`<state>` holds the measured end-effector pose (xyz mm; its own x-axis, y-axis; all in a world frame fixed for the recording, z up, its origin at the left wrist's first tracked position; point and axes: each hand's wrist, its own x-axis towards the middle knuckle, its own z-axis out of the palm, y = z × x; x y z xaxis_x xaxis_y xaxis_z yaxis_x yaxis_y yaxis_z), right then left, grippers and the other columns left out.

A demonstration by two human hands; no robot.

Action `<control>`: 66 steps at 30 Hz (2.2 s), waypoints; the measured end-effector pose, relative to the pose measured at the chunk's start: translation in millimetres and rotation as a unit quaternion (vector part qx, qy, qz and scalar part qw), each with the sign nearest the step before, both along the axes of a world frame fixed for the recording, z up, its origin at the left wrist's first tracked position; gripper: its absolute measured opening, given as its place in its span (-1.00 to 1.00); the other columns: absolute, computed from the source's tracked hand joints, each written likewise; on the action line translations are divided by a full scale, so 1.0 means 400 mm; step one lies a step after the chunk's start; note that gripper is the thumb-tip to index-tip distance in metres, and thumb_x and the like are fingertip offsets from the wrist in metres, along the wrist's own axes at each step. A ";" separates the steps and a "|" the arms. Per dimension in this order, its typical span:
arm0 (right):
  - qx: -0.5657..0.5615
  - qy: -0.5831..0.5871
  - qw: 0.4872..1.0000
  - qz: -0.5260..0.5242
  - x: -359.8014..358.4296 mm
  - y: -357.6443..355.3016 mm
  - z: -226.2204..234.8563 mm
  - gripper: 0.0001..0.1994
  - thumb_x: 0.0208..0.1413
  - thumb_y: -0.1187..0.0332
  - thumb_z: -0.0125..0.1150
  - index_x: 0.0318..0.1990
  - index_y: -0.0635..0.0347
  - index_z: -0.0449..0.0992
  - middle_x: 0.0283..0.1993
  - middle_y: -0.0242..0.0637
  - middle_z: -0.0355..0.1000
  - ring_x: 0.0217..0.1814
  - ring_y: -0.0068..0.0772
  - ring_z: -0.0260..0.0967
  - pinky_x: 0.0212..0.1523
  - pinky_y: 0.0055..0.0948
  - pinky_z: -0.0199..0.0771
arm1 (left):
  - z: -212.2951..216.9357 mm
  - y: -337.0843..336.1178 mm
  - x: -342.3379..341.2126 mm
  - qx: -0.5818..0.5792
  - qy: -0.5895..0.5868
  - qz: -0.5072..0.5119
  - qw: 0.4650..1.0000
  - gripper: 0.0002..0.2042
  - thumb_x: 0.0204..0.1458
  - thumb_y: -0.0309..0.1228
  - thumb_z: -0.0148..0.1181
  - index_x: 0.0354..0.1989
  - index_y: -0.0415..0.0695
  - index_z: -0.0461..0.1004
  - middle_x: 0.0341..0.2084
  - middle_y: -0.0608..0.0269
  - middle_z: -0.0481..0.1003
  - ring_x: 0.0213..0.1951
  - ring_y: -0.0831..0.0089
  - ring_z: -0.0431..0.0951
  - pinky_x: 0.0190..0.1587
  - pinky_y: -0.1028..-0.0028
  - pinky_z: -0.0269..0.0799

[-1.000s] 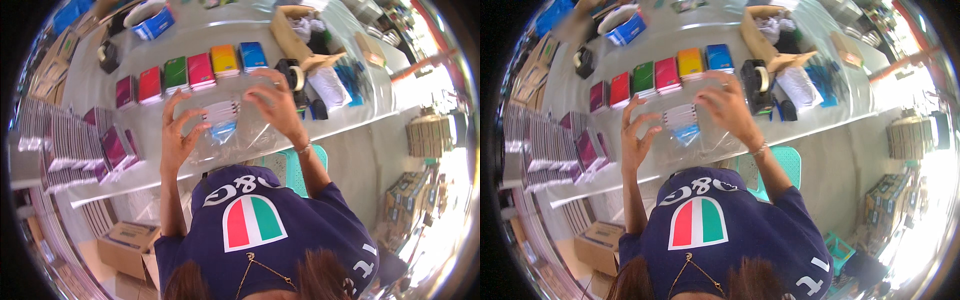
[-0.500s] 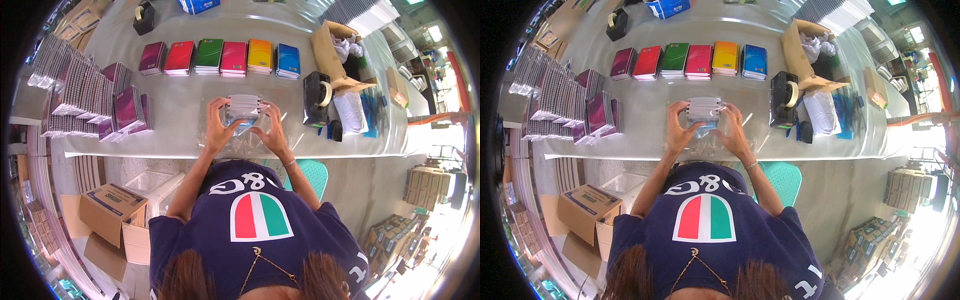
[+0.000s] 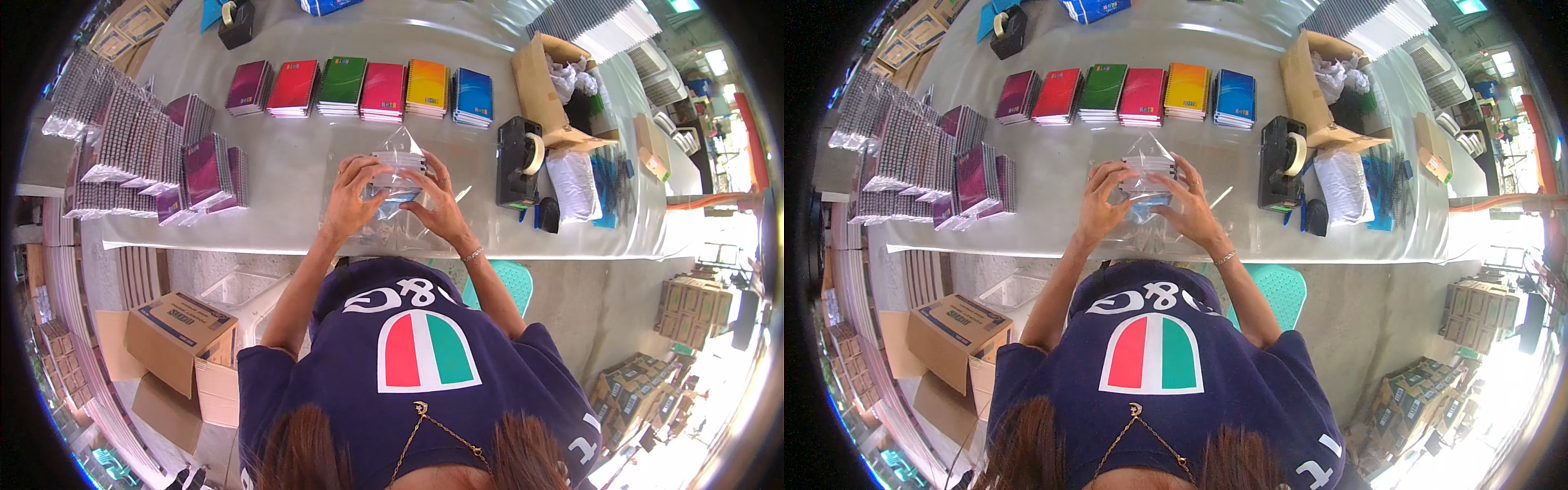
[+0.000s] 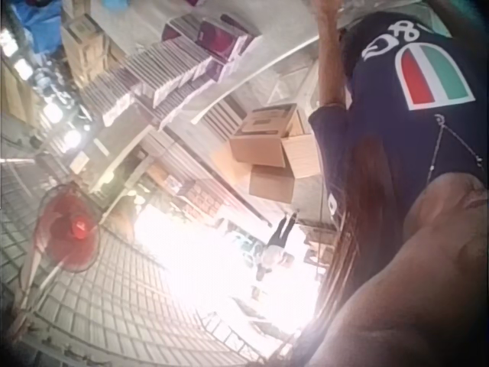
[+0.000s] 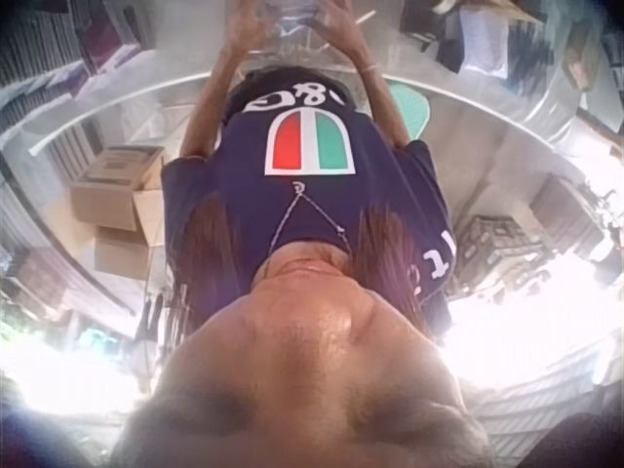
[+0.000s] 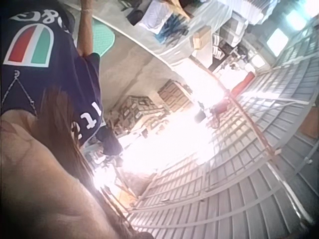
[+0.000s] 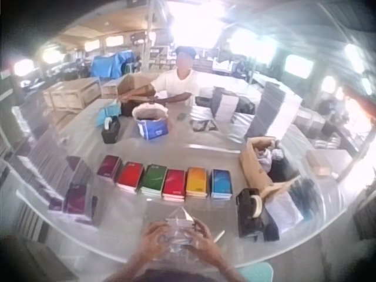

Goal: The person places spiral-bound notebooks into clear plastic sleeves and seals them with tape. They repeat this process for multiple notebooks of different colors, stacking the finished packages on the table.

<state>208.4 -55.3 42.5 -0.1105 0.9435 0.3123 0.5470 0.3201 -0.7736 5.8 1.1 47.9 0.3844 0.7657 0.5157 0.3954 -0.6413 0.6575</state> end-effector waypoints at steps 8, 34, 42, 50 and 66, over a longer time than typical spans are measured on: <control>0.031 0.075 0.996 -0.029 0.002 0.014 -0.007 -0.58 -0.15 0.48 0.45 -0.04 0.00 0.61 0.26 -0.16 0.25 0.31 -0.14 0.21 0.22 -0.19 0.34 | 0.033 0.039 -0.015 -0.011 0.064 -0.092 0.994 -0.77 -0.16 -0.40 0.38 -0.26 -0.04 0.63 -0.23 0.33 0.52 -0.02 0.26 0.43 0.04 0.30 0.38; -0.097 0.182 0.979 -0.009 -0.011 0.051 0.060 -0.58 -0.13 0.35 0.47 -0.02 0.09 0.62 0.11 -0.22 0.38 0.18 -0.25 0.29 0.20 -0.32 0.29 | -0.016 0.101 0.019 -0.343 -0.159 -0.129 0.917 -0.78 0.00 -0.55 0.31 -0.15 -0.15 0.61 -0.10 0.21 0.56 -0.07 0.44 0.55 0.02 0.48 0.45; 0.004 0.023 0.988 -0.152 -0.061 0.000 0.024 -0.64 -0.16 0.34 0.48 -0.10 -0.06 0.66 0.28 -0.25 0.26 0.29 -0.23 0.19 0.23 -0.25 0.24 | 0.010 0.062 -0.019 0.024 0.031 -0.149 0.988 -0.75 -0.03 -0.49 0.33 -0.14 -0.06 0.57 0.02 0.32 0.48 0.21 0.20 0.38 0.29 0.19 0.25; 0.050 -0.274 0.761 -0.586 0.350 -0.127 -0.032 -0.76 0.14 0.29 0.27 -0.06 0.08 0.62 -0.16 -0.33 0.48 -0.03 -0.35 0.30 -0.08 -0.28 0.32 | 0.003 0.031 -0.005 0.024 0.031 -0.162 0.986 -0.79 -0.04 -0.58 0.24 -0.19 -0.11 0.55 -0.14 0.29 0.49 0.10 0.24 0.44 0.21 0.20 0.34; -0.231 0.345 0.828 -0.376 0.460 -0.248 0.008 -0.80 0.17 0.29 0.28 -0.22 0.25 0.51 -0.37 -0.40 0.48 -0.35 -0.58 0.46 -0.30 -0.63 0.49 | -0.026 0.041 0.000 0.078 0.031 -0.160 0.984 -0.79 -0.14 -0.67 0.21 -0.30 -0.15 0.54 -0.17 0.19 0.46 0.04 0.18 0.46 0.18 0.13 0.36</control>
